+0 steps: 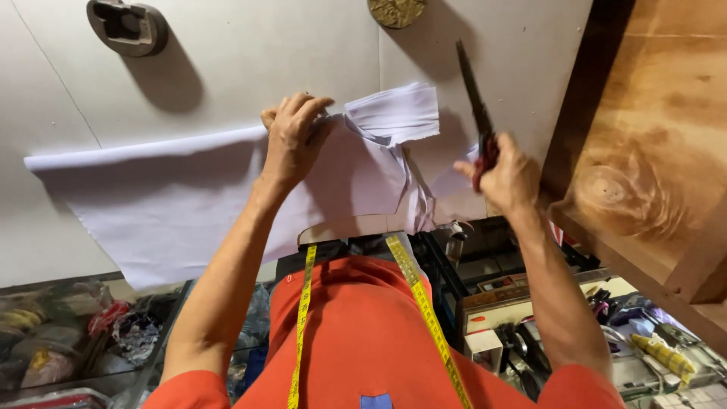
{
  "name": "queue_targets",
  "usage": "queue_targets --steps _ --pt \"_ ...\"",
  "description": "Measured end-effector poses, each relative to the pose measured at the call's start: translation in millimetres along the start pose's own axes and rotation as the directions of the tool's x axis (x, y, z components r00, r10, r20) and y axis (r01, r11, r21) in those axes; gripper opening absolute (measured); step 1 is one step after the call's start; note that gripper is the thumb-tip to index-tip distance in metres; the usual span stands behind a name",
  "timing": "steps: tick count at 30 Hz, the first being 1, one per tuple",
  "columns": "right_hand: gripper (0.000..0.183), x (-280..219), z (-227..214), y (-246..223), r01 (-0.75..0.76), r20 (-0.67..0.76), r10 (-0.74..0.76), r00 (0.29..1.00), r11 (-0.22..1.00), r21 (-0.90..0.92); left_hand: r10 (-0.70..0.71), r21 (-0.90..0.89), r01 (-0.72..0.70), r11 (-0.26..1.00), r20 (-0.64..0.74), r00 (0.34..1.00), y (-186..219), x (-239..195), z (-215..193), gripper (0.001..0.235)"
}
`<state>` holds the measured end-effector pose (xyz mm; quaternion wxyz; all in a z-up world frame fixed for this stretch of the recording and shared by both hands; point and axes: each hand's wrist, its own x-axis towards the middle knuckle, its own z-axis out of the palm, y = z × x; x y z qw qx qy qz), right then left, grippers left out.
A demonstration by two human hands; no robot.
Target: Cutting fabric with scissors following a paper pattern, marking the fabric with a pencil, and organizing the pieces.
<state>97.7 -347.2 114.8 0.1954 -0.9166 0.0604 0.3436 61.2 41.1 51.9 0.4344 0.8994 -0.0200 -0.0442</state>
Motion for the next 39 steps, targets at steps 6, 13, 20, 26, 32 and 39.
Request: queue_targets --steps 6,13,20,26,32,39 --pt "0.051 42 -4 7 -0.024 -0.147 -0.010 0.989 0.975 -0.223 0.084 0.307 -0.016 0.952 -0.210 0.974 13 -43 -16 0.054" --pt "0.052 14 56 -37 0.473 -0.391 -0.685 0.615 0.717 -0.513 -0.118 0.468 0.298 0.832 -0.376 0.919 -31 -133 -55 0.062" --pt "0.025 31 112 -25 0.474 -0.430 -0.759 0.488 0.644 -0.600 -0.356 0.489 0.390 0.780 -0.167 0.920 -61 -151 -48 0.086" --pt "0.032 -52 52 -3 0.479 -0.543 -0.283 0.791 0.838 0.262 -0.339 0.457 0.396 0.796 -0.204 0.918 -74 -157 -42 0.084" --pt "0.021 -193 -9 -4 0.361 -0.386 -0.180 0.905 0.805 0.471 -0.394 0.420 0.424 0.802 -0.161 0.905 -68 -154 -51 0.089" --pt "0.018 -197 33 95 0.181 -0.265 -0.091 0.960 0.922 0.342 -0.188 0.392 0.422 0.817 -0.512 0.838 -90 -246 -90 0.095"
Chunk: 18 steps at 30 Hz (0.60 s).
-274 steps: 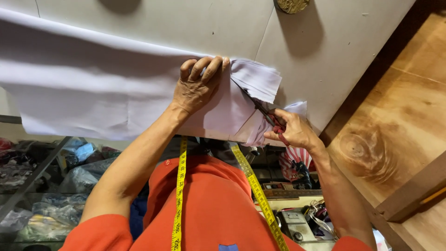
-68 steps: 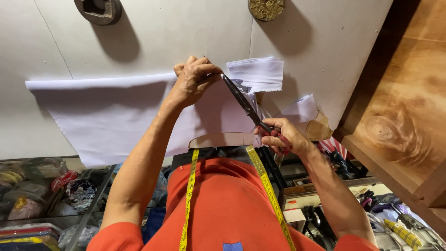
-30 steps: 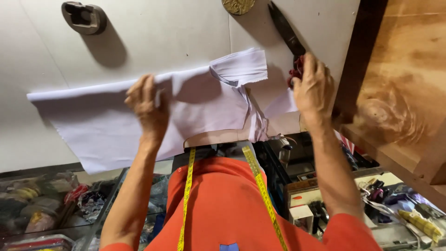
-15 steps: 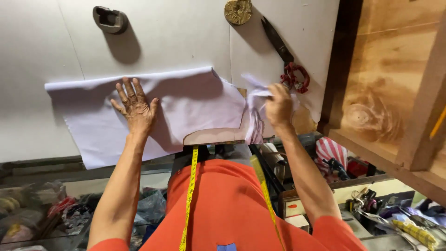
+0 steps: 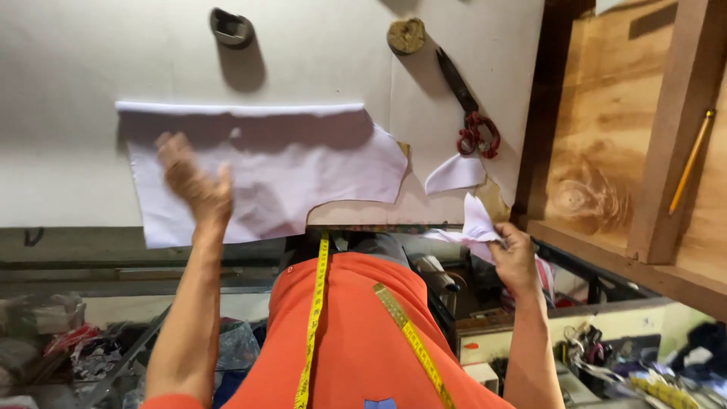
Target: Cutting fabric with scissors following a paper pattern, marking the fabric with a pencil, and organizing the pieces.
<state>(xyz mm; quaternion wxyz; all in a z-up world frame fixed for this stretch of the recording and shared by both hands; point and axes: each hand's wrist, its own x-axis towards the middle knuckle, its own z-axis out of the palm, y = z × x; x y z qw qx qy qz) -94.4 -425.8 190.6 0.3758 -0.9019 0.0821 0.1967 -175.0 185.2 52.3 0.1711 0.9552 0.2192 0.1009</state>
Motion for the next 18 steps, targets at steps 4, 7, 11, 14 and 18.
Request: queue_targets --steps 4,7,11,14,18 --pt "0.029 9 13 15 0.032 0.117 0.014 0.993 0.923 -0.382 -0.559 -0.058 0.565 0.823 -0.251 0.790 -39 -63 -56 0.105" --pt "0.050 17 43 -5 0.221 0.144 -0.168 0.975 0.789 -0.573 -0.850 -0.146 0.840 0.523 -0.008 0.527 -124 -129 -26 0.116" --pt "0.045 42 129 -42 0.612 0.061 -0.630 0.774 0.721 -0.325 -0.828 -0.477 0.789 0.388 0.194 0.525 -131 -127 -12 0.090" --pt "0.059 39 183 -86 0.796 0.132 -0.827 0.547 0.465 -0.387 -0.880 -0.587 0.762 0.273 0.168 0.445 -165 -126 33 0.063" --pt "0.081 45 234 -59 0.735 0.164 -0.831 0.531 0.355 -0.577 -0.904 -0.629 0.754 0.187 0.191 0.383 -120 -106 -9 0.063"
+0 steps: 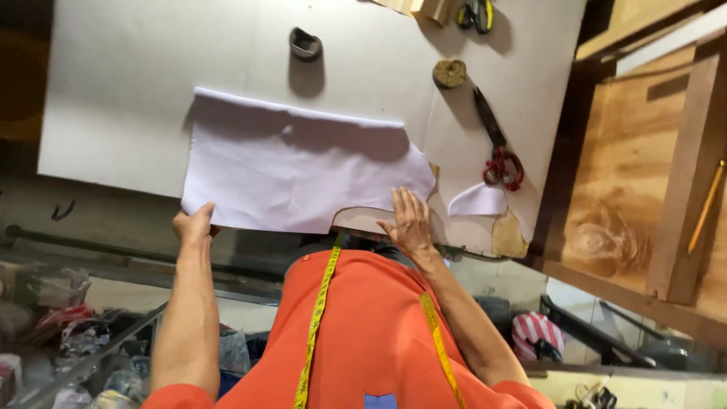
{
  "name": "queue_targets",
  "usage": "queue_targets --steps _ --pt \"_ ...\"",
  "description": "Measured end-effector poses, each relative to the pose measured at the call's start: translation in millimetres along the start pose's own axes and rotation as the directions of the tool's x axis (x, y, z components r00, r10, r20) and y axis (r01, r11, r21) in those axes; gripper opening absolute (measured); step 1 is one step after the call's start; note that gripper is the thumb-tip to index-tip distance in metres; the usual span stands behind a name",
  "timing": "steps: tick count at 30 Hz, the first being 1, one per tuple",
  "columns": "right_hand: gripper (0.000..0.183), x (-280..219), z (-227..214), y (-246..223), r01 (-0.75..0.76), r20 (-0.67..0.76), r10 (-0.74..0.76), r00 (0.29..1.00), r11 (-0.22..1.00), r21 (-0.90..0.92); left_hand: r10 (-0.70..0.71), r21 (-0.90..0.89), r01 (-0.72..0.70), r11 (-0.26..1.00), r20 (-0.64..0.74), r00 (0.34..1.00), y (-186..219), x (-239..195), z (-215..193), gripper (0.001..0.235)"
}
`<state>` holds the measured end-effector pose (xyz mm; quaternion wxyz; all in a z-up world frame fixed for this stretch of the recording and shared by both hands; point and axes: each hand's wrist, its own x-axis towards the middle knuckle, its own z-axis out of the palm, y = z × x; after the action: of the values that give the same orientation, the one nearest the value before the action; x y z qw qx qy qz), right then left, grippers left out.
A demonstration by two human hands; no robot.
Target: Cutting fabric with scissors following a paper pattern, marking the fabric with a pencil, and organizing the pieces.
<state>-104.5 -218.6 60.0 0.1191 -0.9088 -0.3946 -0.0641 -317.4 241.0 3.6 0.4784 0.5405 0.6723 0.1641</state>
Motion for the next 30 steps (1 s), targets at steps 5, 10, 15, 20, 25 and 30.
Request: queue_targets --steps 5,10,15,20,25,30 --pt "0.094 -12 6 -1 -0.067 -0.010 0.067 0.998 0.996 -0.059 0.132 -0.055 -0.134 0.989 -0.033 0.991 15 -9 -5 0.057" --pt "0.089 -3 13 -1 -0.106 -0.021 0.104 0.994 0.991 -0.079 0.447 0.048 -0.445 0.894 -0.127 0.885 45 -21 -12 0.035" --pt "0.076 -5 17 -3 -0.118 -0.074 0.111 0.991 0.988 -0.099 0.671 0.381 -0.612 0.693 -0.032 0.741 64 -48 -22 0.014" --pt "0.069 -4 18 -4 -0.105 -0.128 0.089 0.988 0.987 -0.123 0.683 0.674 -0.565 0.476 0.122 0.720 87 -73 -30 0.023" --pt "0.058 -3 18 -3 -0.064 -0.188 0.035 0.982 0.987 -0.148 0.757 0.593 -0.664 0.456 0.134 0.640 98 -74 -28 0.018" --pt "0.051 -2 22 3 -0.034 -0.234 -0.010 0.972 0.983 -0.183 0.735 0.562 -0.682 0.468 0.181 0.653 103 -63 -30 0.022"
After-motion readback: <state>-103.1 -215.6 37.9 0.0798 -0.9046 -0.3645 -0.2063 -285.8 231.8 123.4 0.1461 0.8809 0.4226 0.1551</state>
